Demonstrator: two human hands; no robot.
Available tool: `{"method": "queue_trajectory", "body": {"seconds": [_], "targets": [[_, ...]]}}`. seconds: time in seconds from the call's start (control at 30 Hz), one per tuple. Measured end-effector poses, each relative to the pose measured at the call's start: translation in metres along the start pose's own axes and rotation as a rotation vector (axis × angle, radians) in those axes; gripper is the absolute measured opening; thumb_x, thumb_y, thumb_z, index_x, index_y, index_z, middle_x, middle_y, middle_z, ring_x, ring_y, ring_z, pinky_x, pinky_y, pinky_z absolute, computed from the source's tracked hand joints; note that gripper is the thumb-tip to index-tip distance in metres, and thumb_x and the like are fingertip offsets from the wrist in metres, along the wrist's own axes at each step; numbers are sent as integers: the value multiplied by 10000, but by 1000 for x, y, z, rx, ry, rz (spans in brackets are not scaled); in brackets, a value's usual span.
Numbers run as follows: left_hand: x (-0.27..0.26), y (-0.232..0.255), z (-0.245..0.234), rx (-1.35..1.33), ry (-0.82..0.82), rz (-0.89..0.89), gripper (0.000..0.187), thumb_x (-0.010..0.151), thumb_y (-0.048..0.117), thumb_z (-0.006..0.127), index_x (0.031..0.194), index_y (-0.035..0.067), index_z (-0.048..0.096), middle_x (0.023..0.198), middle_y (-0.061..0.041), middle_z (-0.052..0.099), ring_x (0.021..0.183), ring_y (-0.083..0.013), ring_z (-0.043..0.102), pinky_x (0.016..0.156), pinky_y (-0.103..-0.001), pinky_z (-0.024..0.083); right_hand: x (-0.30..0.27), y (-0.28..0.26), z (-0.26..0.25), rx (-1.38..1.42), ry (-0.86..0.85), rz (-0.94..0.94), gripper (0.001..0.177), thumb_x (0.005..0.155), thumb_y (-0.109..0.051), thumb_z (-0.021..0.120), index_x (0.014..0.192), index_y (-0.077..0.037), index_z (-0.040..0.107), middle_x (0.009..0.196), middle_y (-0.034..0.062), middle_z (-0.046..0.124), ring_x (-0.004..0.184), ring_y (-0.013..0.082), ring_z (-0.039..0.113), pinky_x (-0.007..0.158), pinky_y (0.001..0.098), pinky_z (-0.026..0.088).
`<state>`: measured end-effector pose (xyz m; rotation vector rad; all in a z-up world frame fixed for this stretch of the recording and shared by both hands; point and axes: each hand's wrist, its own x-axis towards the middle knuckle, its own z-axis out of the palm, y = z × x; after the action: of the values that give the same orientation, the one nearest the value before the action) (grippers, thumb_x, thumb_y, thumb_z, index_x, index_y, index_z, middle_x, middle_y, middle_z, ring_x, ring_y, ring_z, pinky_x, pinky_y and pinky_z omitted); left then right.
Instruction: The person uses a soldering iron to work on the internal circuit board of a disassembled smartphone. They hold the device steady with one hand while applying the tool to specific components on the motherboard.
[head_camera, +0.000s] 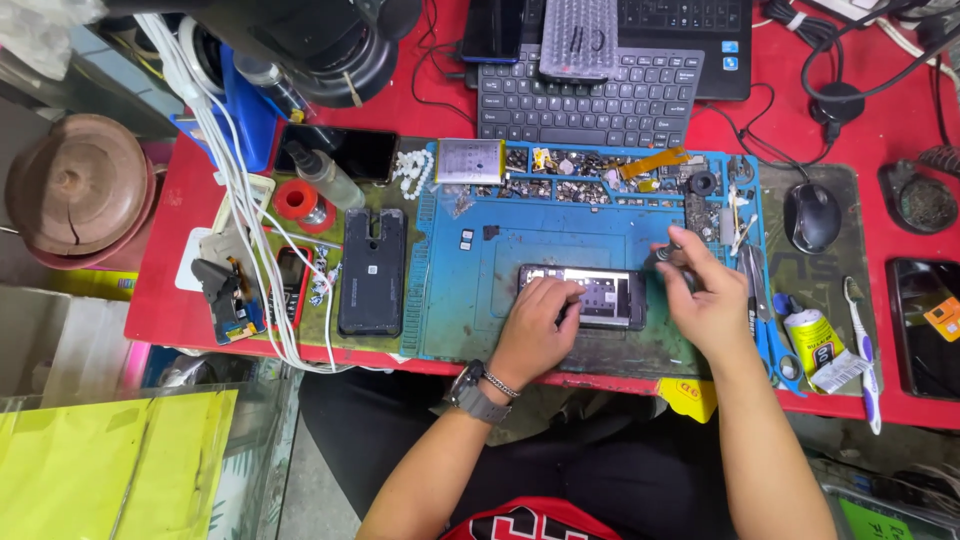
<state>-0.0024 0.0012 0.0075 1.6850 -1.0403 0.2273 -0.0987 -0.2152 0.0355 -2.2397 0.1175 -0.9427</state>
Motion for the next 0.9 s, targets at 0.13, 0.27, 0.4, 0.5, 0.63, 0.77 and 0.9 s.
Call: {"method": "queue_trajectory", "body": {"seconds": [0.13,0.27,0.4,0.5,0.63,0.77,0.9], "targets": [[-1,-6,3,-8,-5,7,246,854,-19,687,1076,85,690,857,-55,627,843,-318,658,770,-416,553,4,1,-2,-65,35,-45,447,867,35,870,1292,-10,739,952,156,763,830,297,737,779,416,593],[-2,-4,2,-14,-9,0,240,862,-20,672,1076,86,688,872,-61,640,853,-323,663,777,-416,553,3,0,-1,23,10,8,445,875,114,799,1297,-6,725,1005,168,779,901,312,751,808,412,590],[-1,-2,0,-24,-23,-13,236,867,-24,663,1077,82,685,885,-69,647,868,-331,667,782,-420,552,18,-20,-5,24,-13,-53,403,882,77,817,1262,-32,738,1171,172,763,1055,349,736,896,457,575],[0,-1,1,-23,1,-5,234,867,-22,667,1075,84,684,876,-59,641,854,-320,663,775,-411,550,7,-10,3,44,-12,-22,405,857,118,819,1233,-19,760,1008,145,790,908,315,760,829,414,593],[0,-1,0,-22,2,-4,224,871,-15,670,1072,84,685,866,-59,638,845,-321,662,772,-409,550,13,-11,3,9,12,-77,427,844,68,877,1246,-6,755,1035,162,771,916,307,747,833,428,595],[-2,-1,0,-32,9,-6,229,864,-15,686,1071,82,685,851,-52,636,835,-314,662,763,-408,551,6,-6,8,47,26,-33,425,850,165,808,1243,12,751,990,156,751,864,291,730,802,429,590],[-2,-1,-1,-38,6,3,239,857,-9,703,1077,80,679,839,-54,623,823,-315,652,759,-406,547,18,-22,0,11,17,-110,424,870,144,799,1272,29,727,1166,219,737,1052,399,725,890,484,578]]}}
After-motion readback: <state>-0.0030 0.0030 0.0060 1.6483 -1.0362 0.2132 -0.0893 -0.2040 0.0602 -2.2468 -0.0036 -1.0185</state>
